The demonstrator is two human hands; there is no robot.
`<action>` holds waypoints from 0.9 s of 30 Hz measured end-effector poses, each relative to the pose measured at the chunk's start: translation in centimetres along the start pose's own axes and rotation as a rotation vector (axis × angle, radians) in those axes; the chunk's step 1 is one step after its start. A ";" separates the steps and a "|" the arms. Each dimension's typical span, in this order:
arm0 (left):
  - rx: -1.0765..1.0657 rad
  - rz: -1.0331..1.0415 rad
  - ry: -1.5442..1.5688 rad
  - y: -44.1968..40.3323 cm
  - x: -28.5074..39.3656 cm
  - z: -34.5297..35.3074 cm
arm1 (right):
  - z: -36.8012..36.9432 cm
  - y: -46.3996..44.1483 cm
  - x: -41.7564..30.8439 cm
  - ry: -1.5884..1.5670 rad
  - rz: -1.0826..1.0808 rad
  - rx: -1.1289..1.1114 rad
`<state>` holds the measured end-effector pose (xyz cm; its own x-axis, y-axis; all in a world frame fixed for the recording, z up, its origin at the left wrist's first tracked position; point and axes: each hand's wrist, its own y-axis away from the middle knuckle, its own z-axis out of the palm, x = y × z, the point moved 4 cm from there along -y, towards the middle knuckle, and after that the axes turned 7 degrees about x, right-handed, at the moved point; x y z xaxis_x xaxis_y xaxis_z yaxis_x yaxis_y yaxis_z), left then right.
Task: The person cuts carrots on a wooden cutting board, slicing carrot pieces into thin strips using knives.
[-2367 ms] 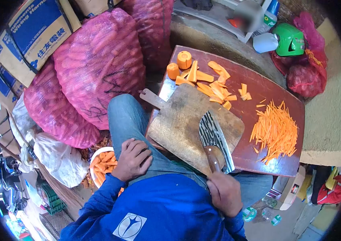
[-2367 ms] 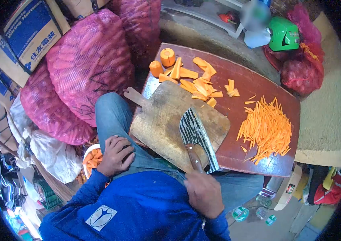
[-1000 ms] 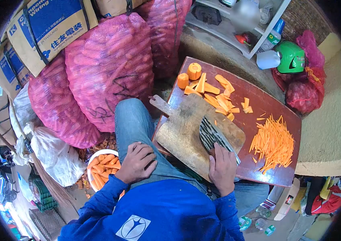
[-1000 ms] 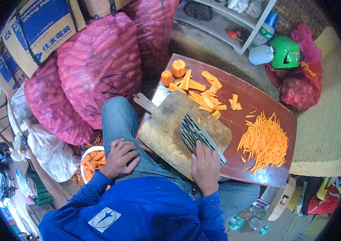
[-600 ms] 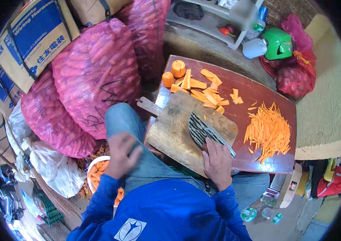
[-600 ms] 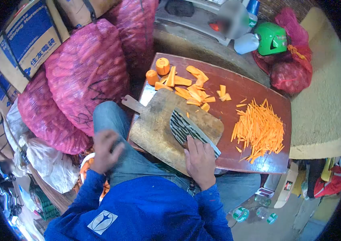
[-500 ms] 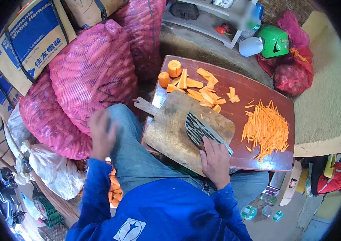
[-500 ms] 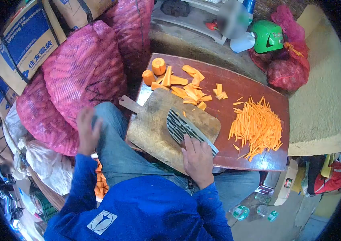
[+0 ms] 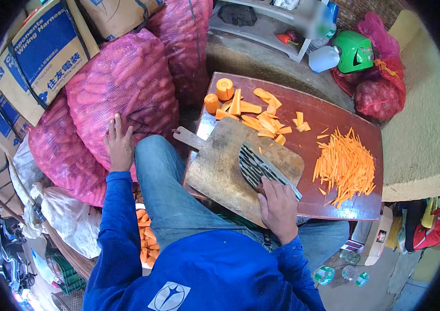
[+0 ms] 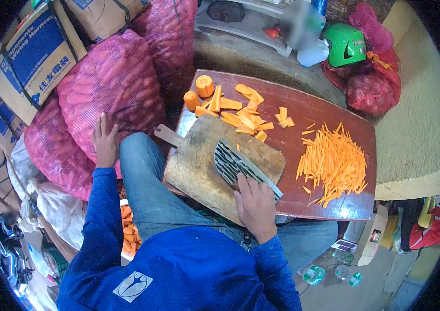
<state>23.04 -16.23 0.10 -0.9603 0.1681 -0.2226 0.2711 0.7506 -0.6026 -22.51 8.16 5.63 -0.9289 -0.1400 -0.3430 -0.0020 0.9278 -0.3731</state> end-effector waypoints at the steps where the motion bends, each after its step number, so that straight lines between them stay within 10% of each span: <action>1: -0.039 -0.009 -0.003 -0.2 0.0 0.0 | 0.0 0.1 0.0 0.004 0.001 0.002; 27: 0.090 -0.026 0.190 0.6 -0.2 1.1 | 0.2 0.5 0.5 -0.021 -0.006 0.027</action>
<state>23.48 -16.48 -1.08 -0.9598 0.2736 -0.0627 0.2429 0.6974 -0.6743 -22.91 8.50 5.09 -0.9207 -0.1535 -0.3588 0.0025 0.9170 -0.3988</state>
